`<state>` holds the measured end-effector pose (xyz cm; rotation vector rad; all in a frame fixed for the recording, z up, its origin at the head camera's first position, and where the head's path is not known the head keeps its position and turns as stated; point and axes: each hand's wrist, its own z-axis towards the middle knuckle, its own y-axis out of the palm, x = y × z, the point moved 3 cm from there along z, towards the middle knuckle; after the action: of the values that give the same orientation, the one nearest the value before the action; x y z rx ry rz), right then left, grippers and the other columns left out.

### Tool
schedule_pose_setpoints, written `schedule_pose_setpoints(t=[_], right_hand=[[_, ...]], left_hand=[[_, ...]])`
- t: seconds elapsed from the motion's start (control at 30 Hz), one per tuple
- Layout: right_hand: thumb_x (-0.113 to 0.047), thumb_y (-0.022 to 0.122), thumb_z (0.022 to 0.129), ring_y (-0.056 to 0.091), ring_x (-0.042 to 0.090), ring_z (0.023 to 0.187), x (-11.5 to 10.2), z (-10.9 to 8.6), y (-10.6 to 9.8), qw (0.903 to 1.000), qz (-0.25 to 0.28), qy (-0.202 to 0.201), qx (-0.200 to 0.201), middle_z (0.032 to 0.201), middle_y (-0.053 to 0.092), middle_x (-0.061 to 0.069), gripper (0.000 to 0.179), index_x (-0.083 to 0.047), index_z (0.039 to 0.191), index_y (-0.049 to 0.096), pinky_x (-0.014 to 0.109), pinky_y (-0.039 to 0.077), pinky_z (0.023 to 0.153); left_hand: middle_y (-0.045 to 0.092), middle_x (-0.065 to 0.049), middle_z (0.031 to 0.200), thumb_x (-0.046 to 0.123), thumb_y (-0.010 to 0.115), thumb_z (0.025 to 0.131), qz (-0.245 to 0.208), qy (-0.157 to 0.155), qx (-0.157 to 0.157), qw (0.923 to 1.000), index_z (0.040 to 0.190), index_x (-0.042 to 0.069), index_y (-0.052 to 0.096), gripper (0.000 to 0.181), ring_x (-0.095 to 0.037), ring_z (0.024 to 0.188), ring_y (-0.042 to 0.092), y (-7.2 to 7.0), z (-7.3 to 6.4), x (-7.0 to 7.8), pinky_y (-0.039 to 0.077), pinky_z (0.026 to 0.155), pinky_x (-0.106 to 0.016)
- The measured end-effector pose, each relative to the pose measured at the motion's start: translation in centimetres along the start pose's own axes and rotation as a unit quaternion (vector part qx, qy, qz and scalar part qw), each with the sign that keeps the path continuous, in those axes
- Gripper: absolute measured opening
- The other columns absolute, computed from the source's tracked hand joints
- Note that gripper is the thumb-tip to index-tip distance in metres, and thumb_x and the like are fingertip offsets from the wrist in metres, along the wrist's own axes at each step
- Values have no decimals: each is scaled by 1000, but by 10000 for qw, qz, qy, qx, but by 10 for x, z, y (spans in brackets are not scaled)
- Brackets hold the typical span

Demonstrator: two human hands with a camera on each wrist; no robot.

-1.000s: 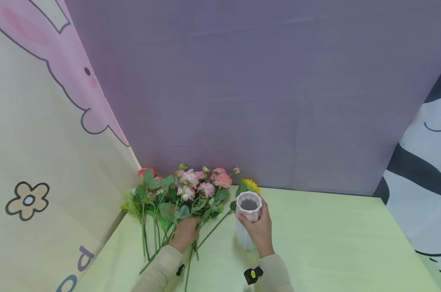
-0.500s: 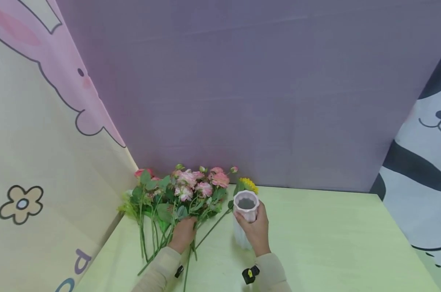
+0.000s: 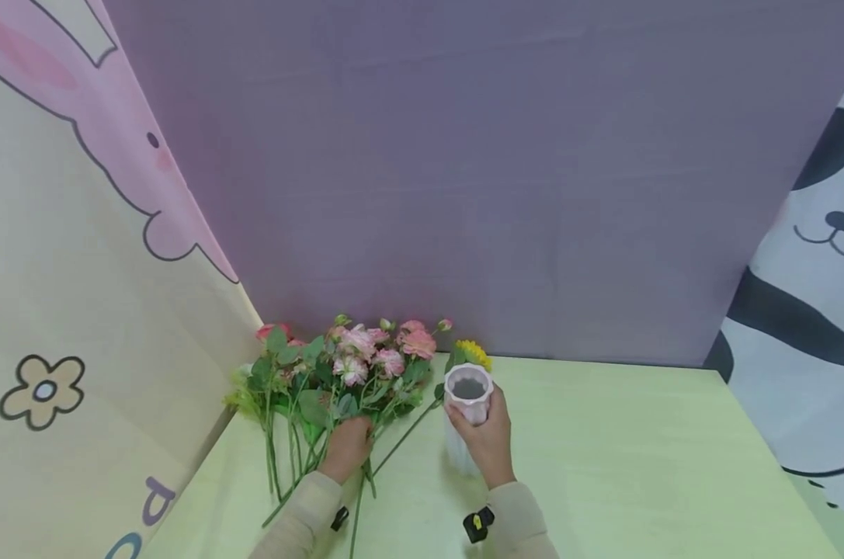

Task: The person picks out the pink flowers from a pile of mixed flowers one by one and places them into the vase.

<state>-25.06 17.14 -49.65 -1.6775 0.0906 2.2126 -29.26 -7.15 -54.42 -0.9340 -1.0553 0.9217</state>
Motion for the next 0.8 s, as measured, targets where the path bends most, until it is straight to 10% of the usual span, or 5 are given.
schedule_pose_setpoints(t=[0.8], right_hand=[[-23, 79, 77, 47, 33, 122, -1, -2, 0, 9996, -161, 212, -57, 133, 49, 16, 75, -5, 137, 37, 55, 39, 100]], left_hand=[[65, -7, 77, 4, 72, 80, -510, 31, -40, 9987, 82, 8, 66, 8, -23, 64, 61, -19, -6, 15, 49, 51, -34]])
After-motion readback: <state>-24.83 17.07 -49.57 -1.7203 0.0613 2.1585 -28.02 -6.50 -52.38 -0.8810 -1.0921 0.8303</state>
